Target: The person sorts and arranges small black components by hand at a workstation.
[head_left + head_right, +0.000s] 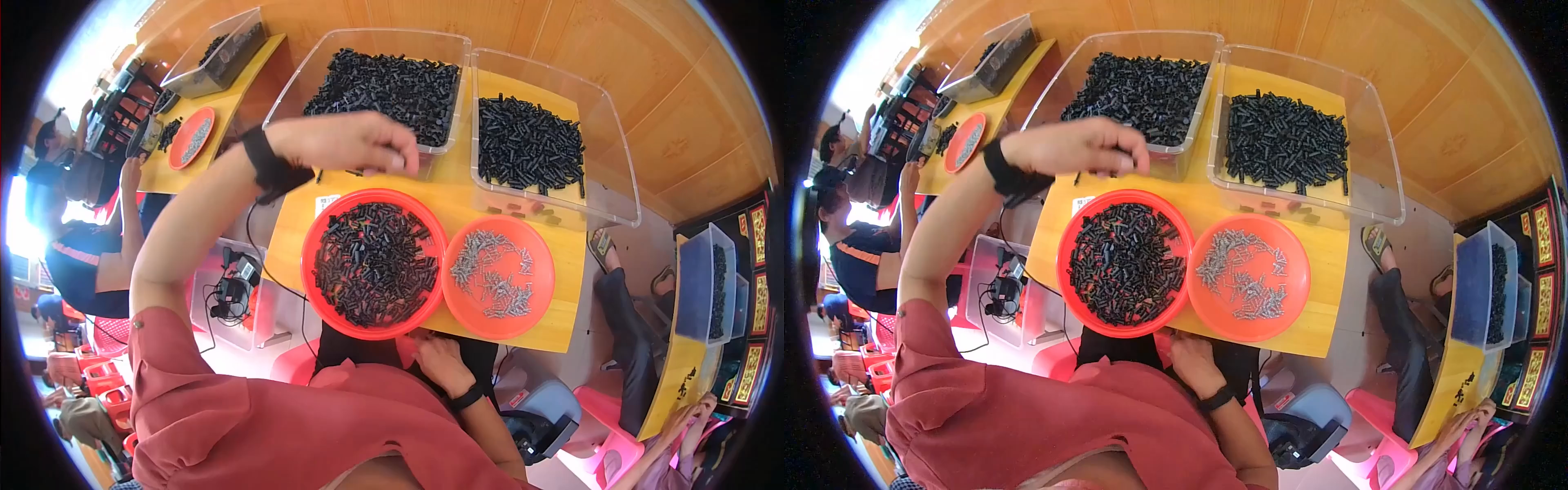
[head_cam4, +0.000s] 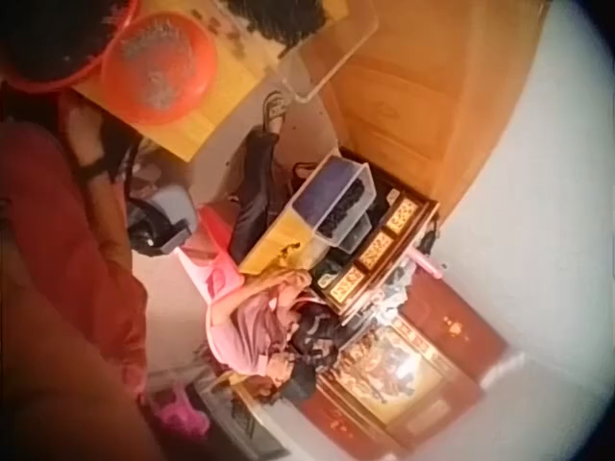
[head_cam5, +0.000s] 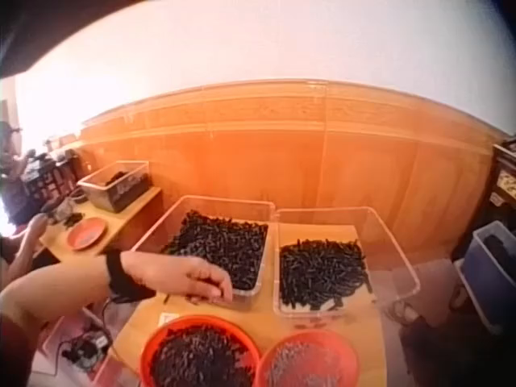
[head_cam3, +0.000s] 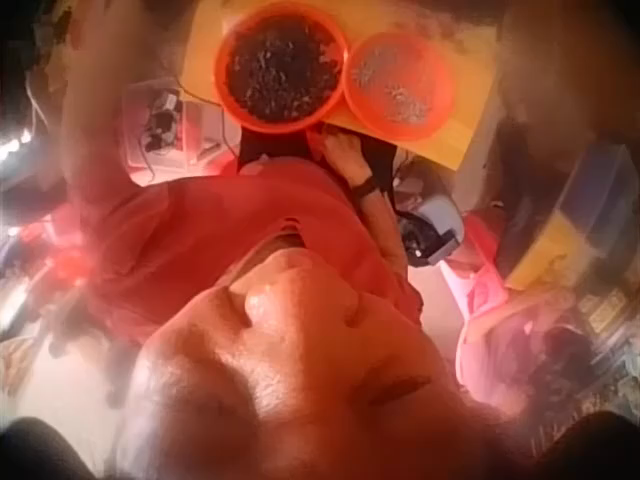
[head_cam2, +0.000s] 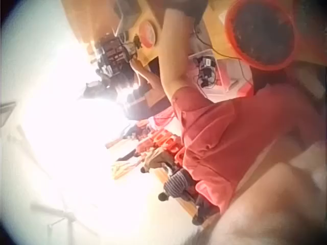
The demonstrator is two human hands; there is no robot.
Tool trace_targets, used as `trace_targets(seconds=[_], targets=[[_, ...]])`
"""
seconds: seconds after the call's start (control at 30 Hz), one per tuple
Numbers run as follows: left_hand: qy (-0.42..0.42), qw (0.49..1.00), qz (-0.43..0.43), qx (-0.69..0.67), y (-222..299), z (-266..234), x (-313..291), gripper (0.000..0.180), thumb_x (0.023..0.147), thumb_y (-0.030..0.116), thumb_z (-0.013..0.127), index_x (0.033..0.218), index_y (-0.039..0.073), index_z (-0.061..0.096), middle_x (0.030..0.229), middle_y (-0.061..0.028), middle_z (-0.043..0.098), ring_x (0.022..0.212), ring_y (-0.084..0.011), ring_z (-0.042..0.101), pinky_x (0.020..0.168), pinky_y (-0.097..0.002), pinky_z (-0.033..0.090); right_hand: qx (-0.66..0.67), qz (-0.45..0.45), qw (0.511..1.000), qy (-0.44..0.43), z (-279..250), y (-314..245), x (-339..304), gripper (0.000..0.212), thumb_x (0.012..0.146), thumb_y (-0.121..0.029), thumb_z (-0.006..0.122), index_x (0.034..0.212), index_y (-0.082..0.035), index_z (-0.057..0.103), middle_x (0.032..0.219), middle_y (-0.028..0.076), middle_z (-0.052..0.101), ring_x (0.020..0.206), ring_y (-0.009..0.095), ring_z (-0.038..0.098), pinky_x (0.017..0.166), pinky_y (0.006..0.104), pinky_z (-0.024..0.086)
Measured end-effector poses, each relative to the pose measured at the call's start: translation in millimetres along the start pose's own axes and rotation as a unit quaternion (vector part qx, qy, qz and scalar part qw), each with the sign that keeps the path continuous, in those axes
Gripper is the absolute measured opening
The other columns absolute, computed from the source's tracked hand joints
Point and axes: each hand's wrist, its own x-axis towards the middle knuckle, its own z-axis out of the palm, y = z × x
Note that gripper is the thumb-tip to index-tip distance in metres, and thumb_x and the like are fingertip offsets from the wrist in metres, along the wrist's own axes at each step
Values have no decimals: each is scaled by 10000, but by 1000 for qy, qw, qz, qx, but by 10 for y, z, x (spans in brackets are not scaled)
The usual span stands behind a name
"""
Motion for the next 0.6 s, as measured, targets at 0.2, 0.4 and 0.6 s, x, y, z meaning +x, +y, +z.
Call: trace_targets(seconds=[0.2, 0.4, 0.6], targets=[[-12, 998, 39, 57, -379, 436, -44, 273, 874, 183, 621, 1093, 20, 623, 894, -41, 629, 743, -106, 567, 668, -243, 478, -7, 5, 1000, -13, -45, 22, -78, 176, 730, -149, 651, 844, -17, 625, 799, 165, 612, 695, 324, 634, 610, 426, 515], [236, 971, 44, 26, -311, -96, 92, 197, 851, 206, 649, 889, 13, 660, 696, -14, 627, 638, -89, 579, 621, -253, 494, 4, 36, 998, -43, -99, -13, -64, 211, 745, -191, 682, 866, -37, 606, 783, 166, 634, 831, 327, 627, 701, 429, 502], [253, 920, -59, 292, -902, -768, 398, 676, 808, 475, 663, 1319, 91, 443, 1224, -215, 506, 1157, -338, 499, 960, -384, 415, 16, 50, 996, -78, -80, -29, -30, 227, 756, -178, 665, 926, -36, 613, 839, 167, 641, 870, 331, 621, 739, 441, 495]])
